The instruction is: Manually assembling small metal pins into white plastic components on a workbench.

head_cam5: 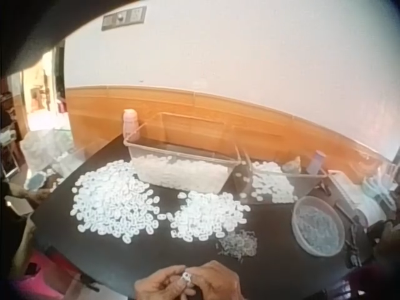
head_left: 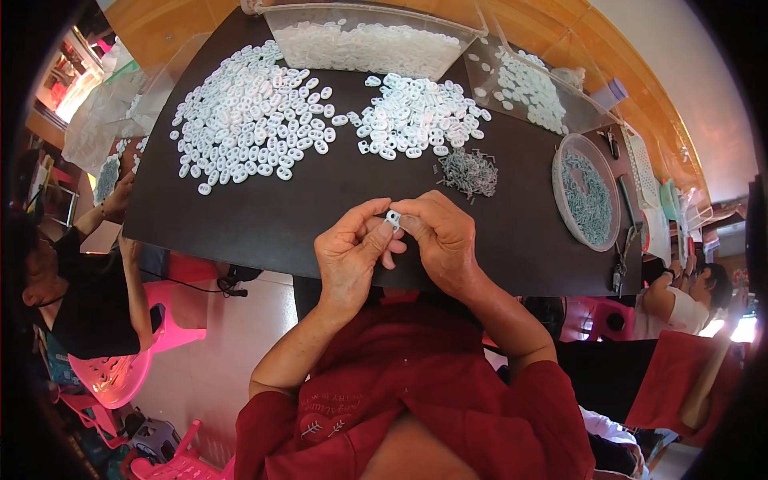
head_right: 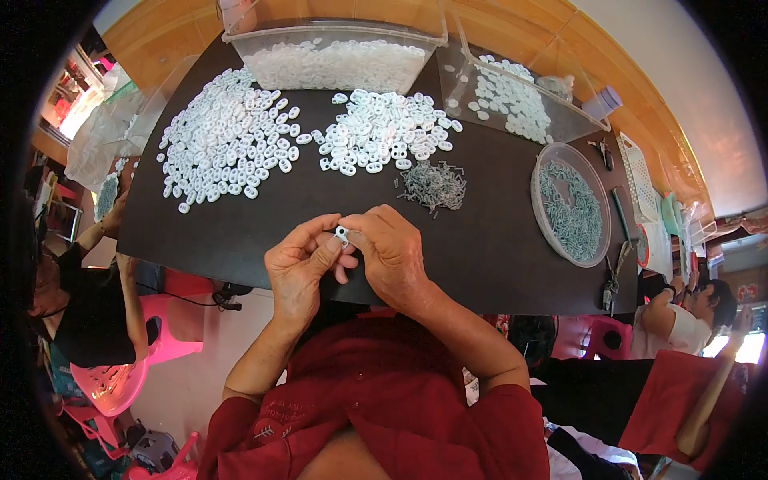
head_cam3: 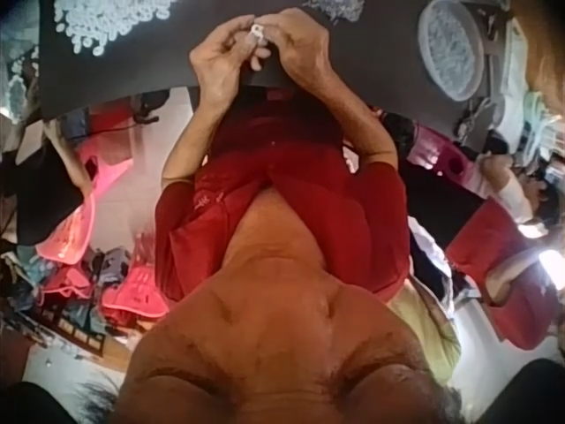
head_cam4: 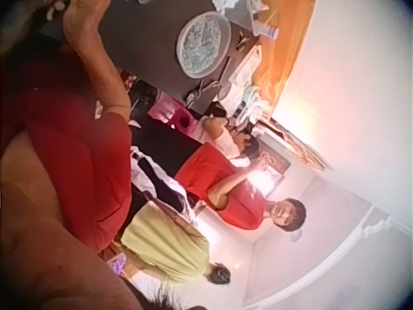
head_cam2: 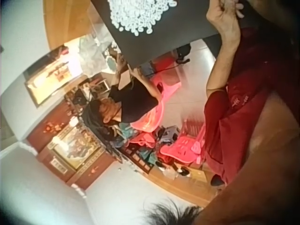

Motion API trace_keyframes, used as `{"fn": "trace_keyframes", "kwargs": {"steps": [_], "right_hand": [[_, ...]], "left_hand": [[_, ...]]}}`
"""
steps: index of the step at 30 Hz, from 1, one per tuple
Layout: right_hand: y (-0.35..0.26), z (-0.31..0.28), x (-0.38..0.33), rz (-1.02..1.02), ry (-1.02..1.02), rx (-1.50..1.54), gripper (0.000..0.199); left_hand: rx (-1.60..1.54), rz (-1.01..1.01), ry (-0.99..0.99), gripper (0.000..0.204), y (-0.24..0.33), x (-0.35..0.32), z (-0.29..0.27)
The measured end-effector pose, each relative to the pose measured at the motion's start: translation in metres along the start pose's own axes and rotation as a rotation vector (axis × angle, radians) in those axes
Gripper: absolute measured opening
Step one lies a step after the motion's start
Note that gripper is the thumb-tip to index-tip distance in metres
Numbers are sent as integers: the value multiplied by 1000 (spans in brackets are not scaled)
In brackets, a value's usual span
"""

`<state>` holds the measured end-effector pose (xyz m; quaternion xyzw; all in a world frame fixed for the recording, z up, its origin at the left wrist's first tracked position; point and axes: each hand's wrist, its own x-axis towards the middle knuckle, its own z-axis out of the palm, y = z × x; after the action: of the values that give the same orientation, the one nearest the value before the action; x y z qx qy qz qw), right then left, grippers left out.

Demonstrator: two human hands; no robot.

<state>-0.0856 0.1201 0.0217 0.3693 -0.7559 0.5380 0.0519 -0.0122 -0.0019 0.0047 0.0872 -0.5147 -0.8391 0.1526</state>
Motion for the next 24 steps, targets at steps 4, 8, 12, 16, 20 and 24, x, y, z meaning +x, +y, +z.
{"fn": "trace_keyframes", "kwargs": {"steps": [4,8,12,16,20,24], "right_hand": [[-1,-2,1,13,-34,-27,17],[-1,-4,1,-62,-36,-67,21],[0,-3,1,-253,-7,-181,29],[0,-1,-2,-272,10,-209,32],[-9,2,-1,-170,34,-185,35],[-3,5,-4,-211,81,-201,36]], "left_hand": [[4,-8,2,25,0,0,1],[-44,-9,13,24,0,1,2],[-87,-30,94,21,3,3,7],[-118,-28,140,18,-1,4,6],[-138,-11,175,16,3,3,10],[-199,-40,195,16,6,2,14]]}}
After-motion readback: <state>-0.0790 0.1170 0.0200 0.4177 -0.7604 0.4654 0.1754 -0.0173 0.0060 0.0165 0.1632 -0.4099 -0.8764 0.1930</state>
